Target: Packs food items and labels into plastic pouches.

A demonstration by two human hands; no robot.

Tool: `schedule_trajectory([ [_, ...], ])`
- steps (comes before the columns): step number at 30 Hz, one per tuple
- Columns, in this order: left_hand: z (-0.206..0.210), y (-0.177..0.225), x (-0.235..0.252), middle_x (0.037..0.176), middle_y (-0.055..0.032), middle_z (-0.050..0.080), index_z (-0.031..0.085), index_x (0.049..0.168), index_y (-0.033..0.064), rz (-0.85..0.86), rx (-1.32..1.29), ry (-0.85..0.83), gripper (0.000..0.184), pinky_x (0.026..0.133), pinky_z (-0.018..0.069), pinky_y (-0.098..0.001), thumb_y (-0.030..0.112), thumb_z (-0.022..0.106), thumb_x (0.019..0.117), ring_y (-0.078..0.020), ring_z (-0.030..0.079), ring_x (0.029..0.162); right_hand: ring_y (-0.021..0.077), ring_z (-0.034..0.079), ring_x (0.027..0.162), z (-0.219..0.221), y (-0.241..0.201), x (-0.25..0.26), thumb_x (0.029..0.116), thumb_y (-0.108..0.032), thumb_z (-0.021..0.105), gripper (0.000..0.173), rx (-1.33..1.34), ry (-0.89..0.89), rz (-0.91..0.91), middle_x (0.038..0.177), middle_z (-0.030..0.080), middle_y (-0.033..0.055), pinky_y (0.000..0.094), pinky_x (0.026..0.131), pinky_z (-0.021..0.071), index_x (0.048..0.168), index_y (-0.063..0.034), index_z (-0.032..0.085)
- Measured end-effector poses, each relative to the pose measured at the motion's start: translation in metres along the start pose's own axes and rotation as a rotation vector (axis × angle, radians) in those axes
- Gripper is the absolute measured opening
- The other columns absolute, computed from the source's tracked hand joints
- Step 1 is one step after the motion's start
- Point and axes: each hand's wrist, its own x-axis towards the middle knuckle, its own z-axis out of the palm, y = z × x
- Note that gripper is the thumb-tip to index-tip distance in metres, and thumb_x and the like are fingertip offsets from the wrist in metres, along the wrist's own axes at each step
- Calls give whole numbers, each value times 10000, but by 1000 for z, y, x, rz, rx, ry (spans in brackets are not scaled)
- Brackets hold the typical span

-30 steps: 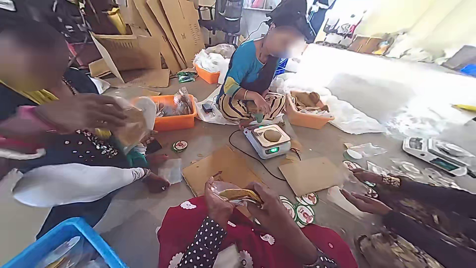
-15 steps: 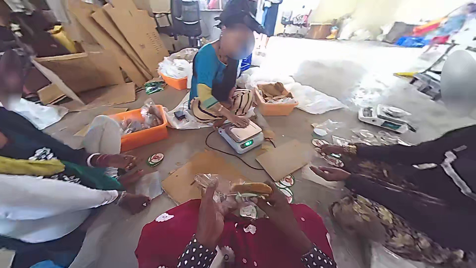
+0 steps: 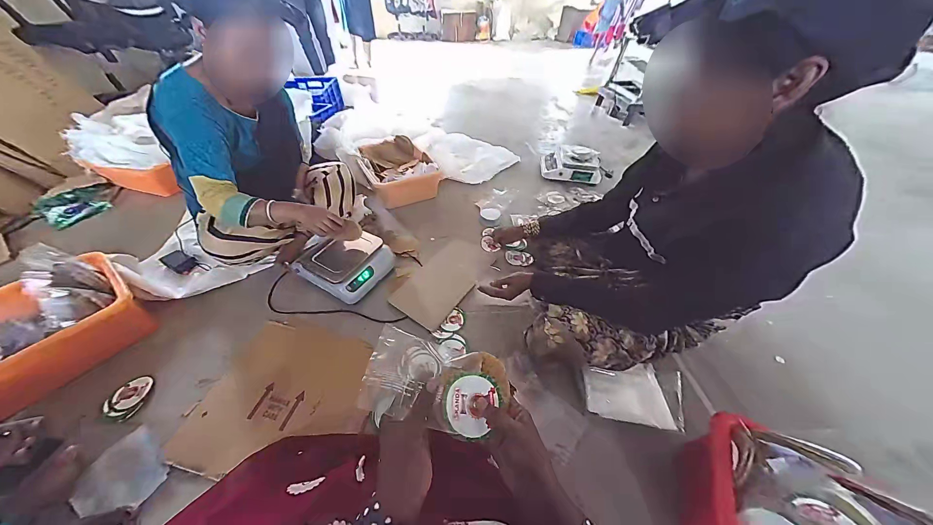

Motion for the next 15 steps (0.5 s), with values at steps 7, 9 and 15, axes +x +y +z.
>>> schedule_trajectory([
  [7, -7, -11, 1, 1001, -179, 733, 660, 1115, -78, -113, 168, -88, 230, 832, 620, -394, -46, 705, 892, -242, 727, 902, 162, 733, 918, -21, 14, -22, 946, -54, 636, 344, -301, -132, -97, 1038, 735, 101, 324, 811, 629, 1264, 44, 545],
  [9, -10, -10, -6, 1039, -184, 721, 618, 1182, -77, -129, 146, -130, 345, 856, 614, -404, -69, 725, 855, -249, 718, 941, 165, 735, 875, -23, 15, -24, 944, -68, 649, 382, -353, -174, -135, 1028, 737, 98, 322, 745, 632, 1286, 45, 522],
  [15, -33, -2, -26, 991, -157, 727, 580, 1197, -57, -237, 175, -203, 389, 816, 628, -379, -49, 732, 839, -223, 730, 883, 162, 708, 1071, -30, 16, -42, 854, -164, 790, 726, -547, -345, -146, 1202, 688, 115, 335, 927, 614, 1417, 61, 391],
])
